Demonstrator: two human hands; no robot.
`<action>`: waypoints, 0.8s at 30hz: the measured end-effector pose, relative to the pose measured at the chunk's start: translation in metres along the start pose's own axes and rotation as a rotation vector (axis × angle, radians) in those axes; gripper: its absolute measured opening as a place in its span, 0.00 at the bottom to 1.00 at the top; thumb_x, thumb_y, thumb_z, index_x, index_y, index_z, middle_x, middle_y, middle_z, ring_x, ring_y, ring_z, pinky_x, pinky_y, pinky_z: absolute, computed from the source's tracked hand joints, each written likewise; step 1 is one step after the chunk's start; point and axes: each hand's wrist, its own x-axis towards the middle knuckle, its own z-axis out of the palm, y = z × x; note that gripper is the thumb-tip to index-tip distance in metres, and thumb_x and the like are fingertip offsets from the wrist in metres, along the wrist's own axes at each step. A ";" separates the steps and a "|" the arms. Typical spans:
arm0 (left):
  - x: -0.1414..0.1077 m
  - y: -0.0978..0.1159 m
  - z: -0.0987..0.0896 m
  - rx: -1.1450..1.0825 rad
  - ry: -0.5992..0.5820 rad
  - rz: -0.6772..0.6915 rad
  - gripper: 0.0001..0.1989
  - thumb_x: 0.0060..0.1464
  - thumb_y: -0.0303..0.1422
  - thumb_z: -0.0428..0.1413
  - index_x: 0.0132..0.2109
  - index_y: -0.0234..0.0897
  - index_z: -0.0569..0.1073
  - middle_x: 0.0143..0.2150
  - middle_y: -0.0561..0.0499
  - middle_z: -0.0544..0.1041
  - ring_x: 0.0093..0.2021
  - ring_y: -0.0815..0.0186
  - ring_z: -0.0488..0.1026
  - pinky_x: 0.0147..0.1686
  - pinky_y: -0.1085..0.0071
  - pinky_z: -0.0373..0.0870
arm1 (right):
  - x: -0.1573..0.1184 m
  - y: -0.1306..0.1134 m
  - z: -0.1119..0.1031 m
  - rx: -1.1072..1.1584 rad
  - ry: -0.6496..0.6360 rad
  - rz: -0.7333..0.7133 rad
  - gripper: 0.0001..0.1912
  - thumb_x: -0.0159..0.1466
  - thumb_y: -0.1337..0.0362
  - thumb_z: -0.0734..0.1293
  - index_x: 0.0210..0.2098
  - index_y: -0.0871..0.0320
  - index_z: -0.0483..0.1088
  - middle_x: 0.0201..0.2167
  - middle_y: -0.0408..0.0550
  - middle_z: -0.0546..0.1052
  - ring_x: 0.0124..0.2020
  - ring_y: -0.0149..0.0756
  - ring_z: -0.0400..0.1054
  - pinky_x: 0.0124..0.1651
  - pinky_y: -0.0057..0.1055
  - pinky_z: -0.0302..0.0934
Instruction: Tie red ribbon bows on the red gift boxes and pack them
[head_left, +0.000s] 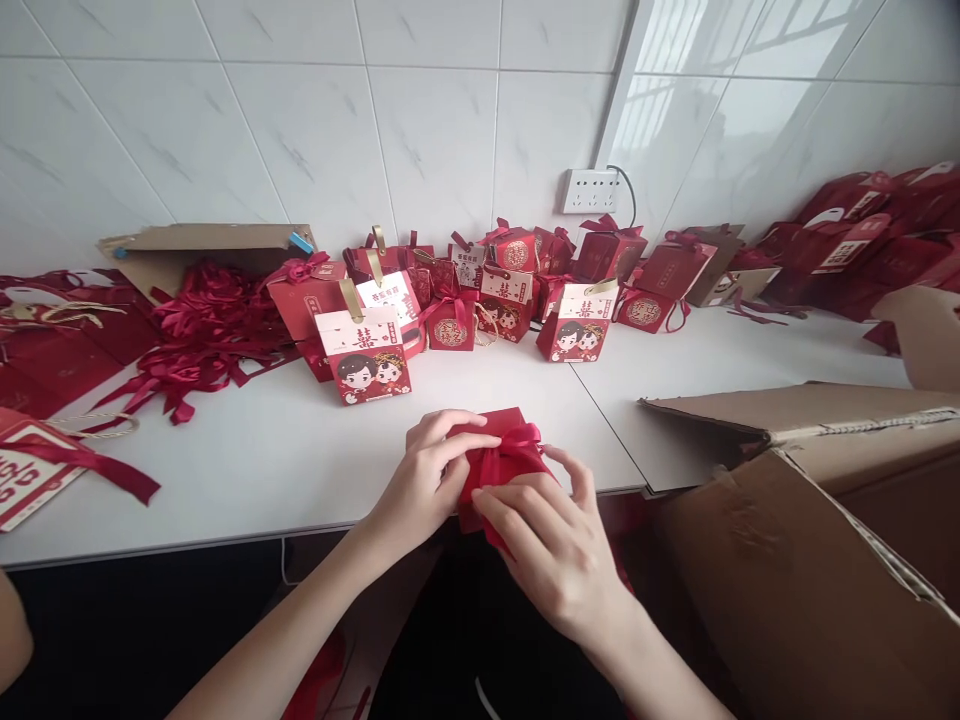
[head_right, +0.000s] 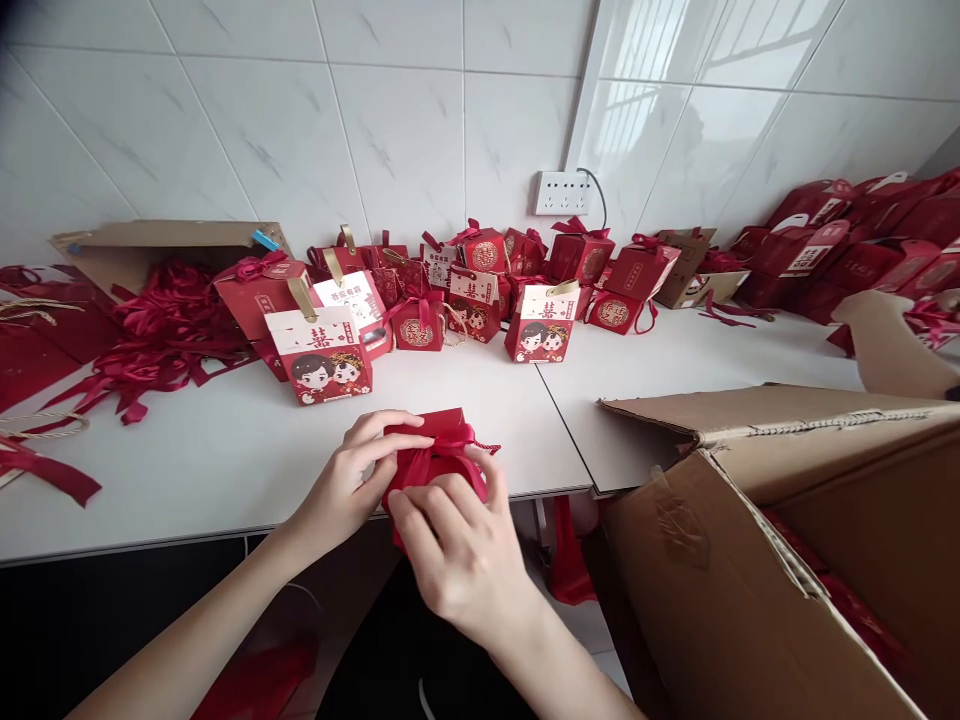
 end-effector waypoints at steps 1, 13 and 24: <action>0.000 -0.001 0.001 0.001 0.008 0.002 0.20 0.57 0.21 0.43 0.45 0.44 0.75 0.51 0.52 0.71 0.54 0.64 0.66 0.56 0.64 0.64 | 0.000 -0.005 0.003 0.014 0.014 0.008 0.06 0.63 0.74 0.63 0.38 0.62 0.71 0.26 0.42 0.76 0.28 0.28 0.67 0.56 0.43 0.53; 0.002 -0.003 0.002 -0.015 -0.009 -0.003 0.21 0.56 0.21 0.42 0.44 0.43 0.76 0.50 0.51 0.72 0.54 0.63 0.67 0.56 0.62 0.64 | -0.005 0.022 -0.044 0.149 0.009 0.493 0.17 0.67 0.59 0.57 0.26 0.58 0.68 0.20 0.45 0.70 0.22 0.31 0.62 0.28 0.29 0.56; 0.003 -0.003 0.002 -0.020 -0.007 -0.019 0.20 0.56 0.21 0.42 0.43 0.43 0.76 0.49 0.50 0.73 0.54 0.63 0.67 0.56 0.60 0.63 | -0.009 0.036 -0.026 0.572 -0.429 1.047 0.25 0.61 0.43 0.59 0.19 0.57 0.59 0.13 0.40 0.65 0.14 0.27 0.57 0.21 0.25 0.52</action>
